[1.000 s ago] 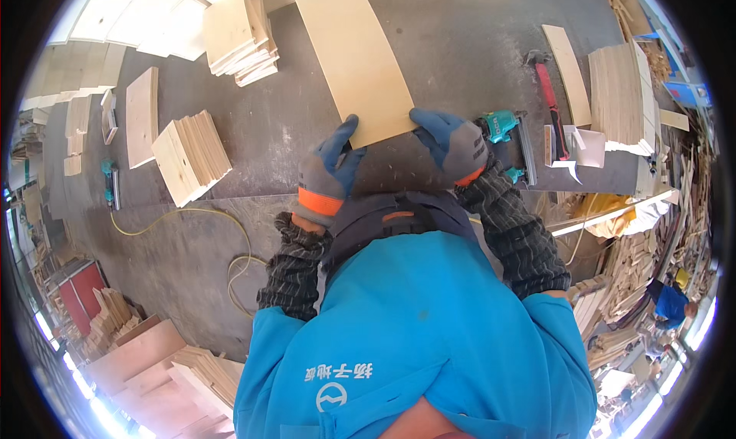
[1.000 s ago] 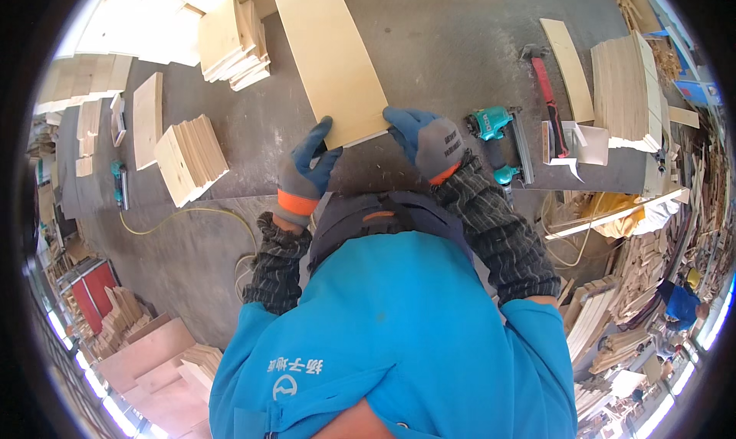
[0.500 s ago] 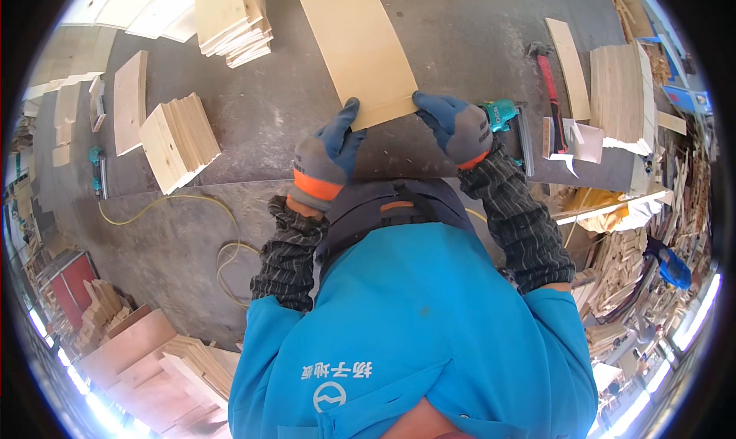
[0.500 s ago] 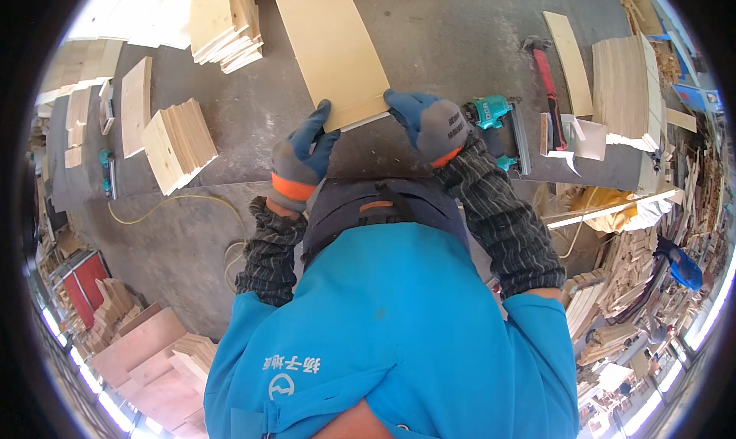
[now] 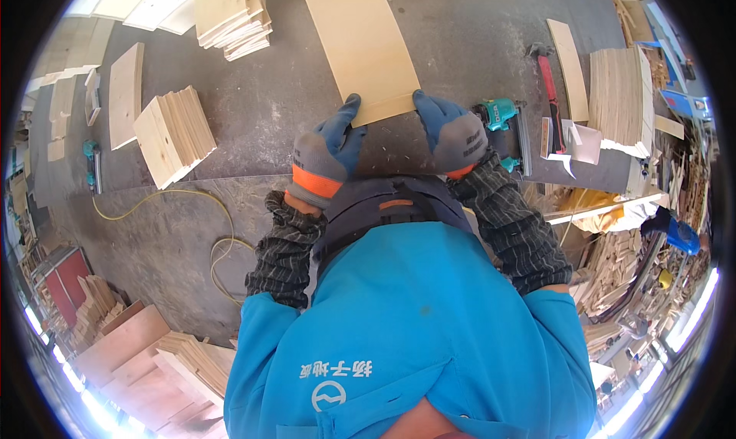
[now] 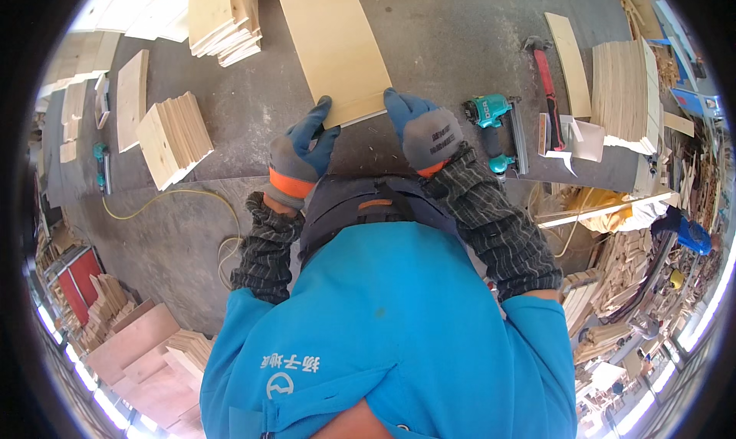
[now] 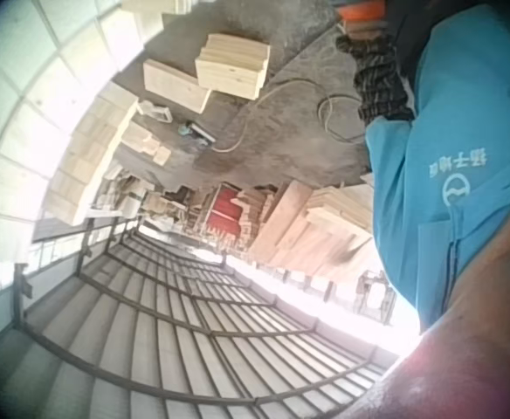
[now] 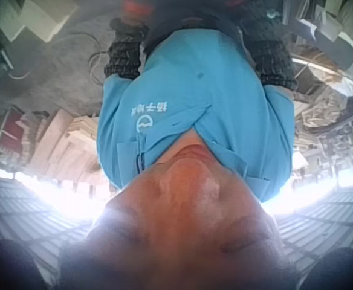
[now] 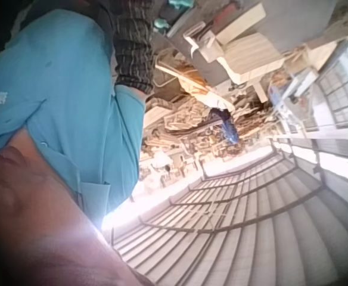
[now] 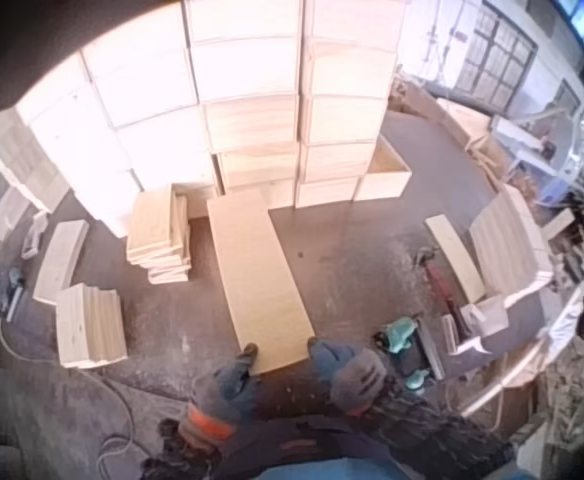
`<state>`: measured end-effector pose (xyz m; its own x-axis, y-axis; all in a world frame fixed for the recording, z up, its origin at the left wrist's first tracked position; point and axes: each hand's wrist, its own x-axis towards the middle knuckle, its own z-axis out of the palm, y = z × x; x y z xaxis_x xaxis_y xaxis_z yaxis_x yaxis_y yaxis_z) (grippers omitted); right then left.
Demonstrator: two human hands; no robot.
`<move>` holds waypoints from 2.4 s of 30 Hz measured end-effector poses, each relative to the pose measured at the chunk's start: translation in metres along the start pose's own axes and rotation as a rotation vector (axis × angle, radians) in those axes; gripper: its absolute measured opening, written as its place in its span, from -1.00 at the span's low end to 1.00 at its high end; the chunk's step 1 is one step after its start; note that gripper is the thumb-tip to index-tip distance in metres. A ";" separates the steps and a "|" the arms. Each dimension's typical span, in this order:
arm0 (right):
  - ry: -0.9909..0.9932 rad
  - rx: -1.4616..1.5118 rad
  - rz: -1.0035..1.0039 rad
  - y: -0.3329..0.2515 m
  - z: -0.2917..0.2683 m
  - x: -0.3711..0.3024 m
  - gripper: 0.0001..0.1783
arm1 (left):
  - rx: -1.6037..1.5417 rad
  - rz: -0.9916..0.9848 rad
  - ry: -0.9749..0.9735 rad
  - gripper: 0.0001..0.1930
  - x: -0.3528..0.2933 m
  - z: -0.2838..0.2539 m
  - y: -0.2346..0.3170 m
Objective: Assembling wooden box components using a pneumatic nail gun and stacking them.
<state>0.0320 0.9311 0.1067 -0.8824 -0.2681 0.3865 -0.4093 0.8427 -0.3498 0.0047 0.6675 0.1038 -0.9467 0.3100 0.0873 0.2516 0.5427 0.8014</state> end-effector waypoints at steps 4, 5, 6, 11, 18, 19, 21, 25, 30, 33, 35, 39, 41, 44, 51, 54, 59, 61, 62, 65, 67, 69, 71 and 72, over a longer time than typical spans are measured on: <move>-0.089 0.081 0.096 -0.001 -0.007 0.005 -0.54 | 0.065 0.054 0.035 -0.51 0.001 0.002 0.001; -0.090 0.082 0.096 -0.001 -0.007 0.005 -0.54 | 0.065 0.053 0.035 -0.51 0.001 0.003 0.000; -0.086 0.074 0.090 -0.001 -0.007 0.004 -0.55 | 0.082 0.082 0.051 -0.51 0.000 0.004 -0.001; -0.058 0.067 0.061 0.004 -0.004 0.003 -0.55 | 0.105 0.089 0.040 -0.51 -0.001 0.005 -0.006; -0.141 0.126 0.100 0.005 -0.010 0.005 -0.56 | 0.088 0.121 0.034 -0.53 0.002 0.004 -0.007; -0.152 0.129 0.102 0.006 -0.009 0.005 -0.56 | 0.111 0.137 0.040 -0.53 0.002 0.004 -0.007; -0.165 0.115 0.116 0.007 -0.008 0.004 -0.56 | 0.125 0.133 0.026 -0.53 0.002 0.002 -0.006; -0.134 0.025 0.062 0.006 -0.006 0.004 -0.57 | 0.166 0.125 -0.006 -0.54 0.004 0.000 -0.003; -0.089 0.004 0.020 0.002 -0.004 0.002 -0.57 | 0.127 0.112 -0.001 -0.54 0.006 0.000 -0.005; -0.110 -0.006 0.035 0.001 -0.006 0.002 -0.56 | 0.093 0.031 -0.031 -0.53 0.006 -0.001 -0.003; -0.108 -0.010 0.032 0.001 -0.008 0.002 -0.56 | 0.071 0.024 -0.029 -0.52 0.006 0.000 -0.003; -0.113 0.022 0.033 0.001 -0.009 0.003 -0.55 | 0.055 0.015 -0.005 -0.52 0.004 0.001 -0.004; -0.105 0.031 0.025 0.001 -0.009 0.005 -0.55 | 0.075 0.030 0.004 -0.52 0.004 0.001 -0.005; -0.077 0.023 0.007 0.003 -0.011 0.004 -0.55 | 0.030 0.018 -0.040 -0.49 0.006 -0.004 0.001; -0.111 0.008 0.027 0.006 -0.010 0.001 -0.55 | 0.424 0.318 0.139 -0.47 0.017 -0.006 0.041; -0.153 0.049 0.048 0.007 -0.010 0.005 -0.56 | 0.401 0.436 0.121 -0.55 0.033 0.010 0.028; -0.107 0.057 0.034 0.012 -0.009 0.000 -0.53 | 0.320 0.504 0.168 -0.63 0.034 0.037 -0.002; -0.122 0.218 -0.016 0.027 -0.017 -0.003 -0.45 | 0.266 0.515 0.199 -0.65 0.035 0.041 -0.006; -0.123 0.217 -0.015 0.035 -0.020 -0.013 -0.45 | 0.264 0.515 0.198 -0.65 0.036 0.043 -0.008; -0.071 0.259 0.504 0.076 -0.016 -0.068 -0.37 | 0.171 0.513 0.222 -0.66 0.036 0.048 -0.010; -0.029 -0.051 0.738 0.116 -0.003 -0.117 -0.16 | 0.184 0.545 0.230 -0.66 0.039 0.049 -0.007; -0.042 -0.096 0.759 0.137 0.016 -0.160 -0.08 | 0.158 0.558 0.249 -0.65 0.041 0.053 -0.011; -0.056 -0.135 0.776 0.138 0.028 -0.178 0.00 | 0.137 0.568 0.268 -0.64 0.041 0.054 -0.012; -0.134 -0.206 0.847 0.135 0.032 -0.184 0.04 | 0.132 0.554 0.278 -0.67 0.041 0.053 -0.011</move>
<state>0.1316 1.0796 -0.0387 -0.8955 0.4432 -0.0412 0.4334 0.8470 -0.3077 -0.0259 0.7161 0.0672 -0.6815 0.3677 0.6327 0.7249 0.4573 0.5151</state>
